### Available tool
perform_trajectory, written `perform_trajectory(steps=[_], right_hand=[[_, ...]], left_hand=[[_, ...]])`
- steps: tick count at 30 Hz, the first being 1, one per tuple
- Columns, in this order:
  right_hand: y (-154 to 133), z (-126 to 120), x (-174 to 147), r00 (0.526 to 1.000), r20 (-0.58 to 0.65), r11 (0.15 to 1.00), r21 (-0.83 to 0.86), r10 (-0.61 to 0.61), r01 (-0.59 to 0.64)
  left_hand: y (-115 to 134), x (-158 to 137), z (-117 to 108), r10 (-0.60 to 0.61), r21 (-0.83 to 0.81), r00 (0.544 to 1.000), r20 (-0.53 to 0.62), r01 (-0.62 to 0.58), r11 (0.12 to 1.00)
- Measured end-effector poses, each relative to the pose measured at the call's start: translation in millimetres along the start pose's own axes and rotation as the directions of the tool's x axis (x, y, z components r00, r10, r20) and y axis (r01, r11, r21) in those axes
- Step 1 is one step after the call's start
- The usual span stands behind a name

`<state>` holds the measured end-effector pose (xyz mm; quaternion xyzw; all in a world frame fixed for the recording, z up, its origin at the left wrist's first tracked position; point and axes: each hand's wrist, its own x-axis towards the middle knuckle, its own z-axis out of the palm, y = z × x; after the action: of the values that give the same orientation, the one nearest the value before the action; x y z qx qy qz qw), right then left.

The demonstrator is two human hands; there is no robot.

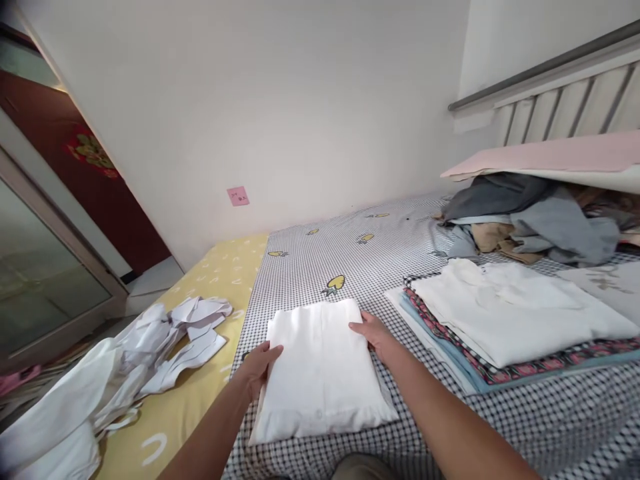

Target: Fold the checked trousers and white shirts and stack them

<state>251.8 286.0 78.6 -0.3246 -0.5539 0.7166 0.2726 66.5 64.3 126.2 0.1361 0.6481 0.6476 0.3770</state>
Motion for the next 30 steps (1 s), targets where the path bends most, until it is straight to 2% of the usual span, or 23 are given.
perform_trajectory(steps=[3,6,11,14,16,18,20,21,23,25,27,30], right_hand=[[-7,13,9,0.993,-0.057,0.992,-0.085,-0.103,0.098],[-11,27,17,0.981,-0.071,0.966,-0.203,-0.179,0.162],[-20,32,24,0.967,-0.185,0.882,-0.466,-0.176,0.071],[-33,41,11,0.941,-0.250,0.814,-0.579,-0.226,0.041],[-40,54,-10,0.902,-0.208,0.674,-0.730,-0.378,0.114],[-37,69,-38,0.842,-0.066,0.423,-0.884,-0.536,0.201],[-23,81,-64,0.815,0.090,0.195,-0.950,-0.572,0.243],[-13,84,-74,0.831,0.140,0.137,-0.958,-0.538,0.251],[12,87,-86,0.879,0.205,0.070,-0.963,-0.430,0.259],[33,85,-87,0.910,0.231,0.039,-0.965,-0.346,0.260],[45,82,-84,0.920,0.238,0.030,-0.965,-0.311,0.260],[49,80,-80,0.925,0.238,0.011,-0.968,-0.295,0.252]], left_hand=[[2,-3,11,0.094,-0.054,0.996,-0.002,-0.094,0.994],[-3,-6,16,0.174,-0.093,0.983,-0.052,-0.178,0.980],[-18,-2,8,0.134,-0.031,0.970,-0.202,-0.143,0.989],[-23,4,6,0.132,0.021,0.962,-0.241,-0.131,0.991],[-26,6,8,0.136,0.045,0.959,-0.250,-0.129,0.991],[-30,6,10,0.137,0.056,0.953,-0.270,-0.126,0.990],[-33,3,11,0.135,0.056,0.946,-0.295,-0.124,0.991],[-35,1,10,0.134,0.056,0.943,-0.305,-0.123,0.991],[-38,-3,7,0.132,0.064,0.939,-0.317,-0.118,0.991],[-40,-6,3,0.131,0.079,0.939,-0.319,-0.111,0.991],[-41,-7,0,0.126,0.089,0.939,-0.320,-0.102,0.991],[-41,-4,-3,0.109,0.081,0.941,-0.319,-0.087,0.993]])
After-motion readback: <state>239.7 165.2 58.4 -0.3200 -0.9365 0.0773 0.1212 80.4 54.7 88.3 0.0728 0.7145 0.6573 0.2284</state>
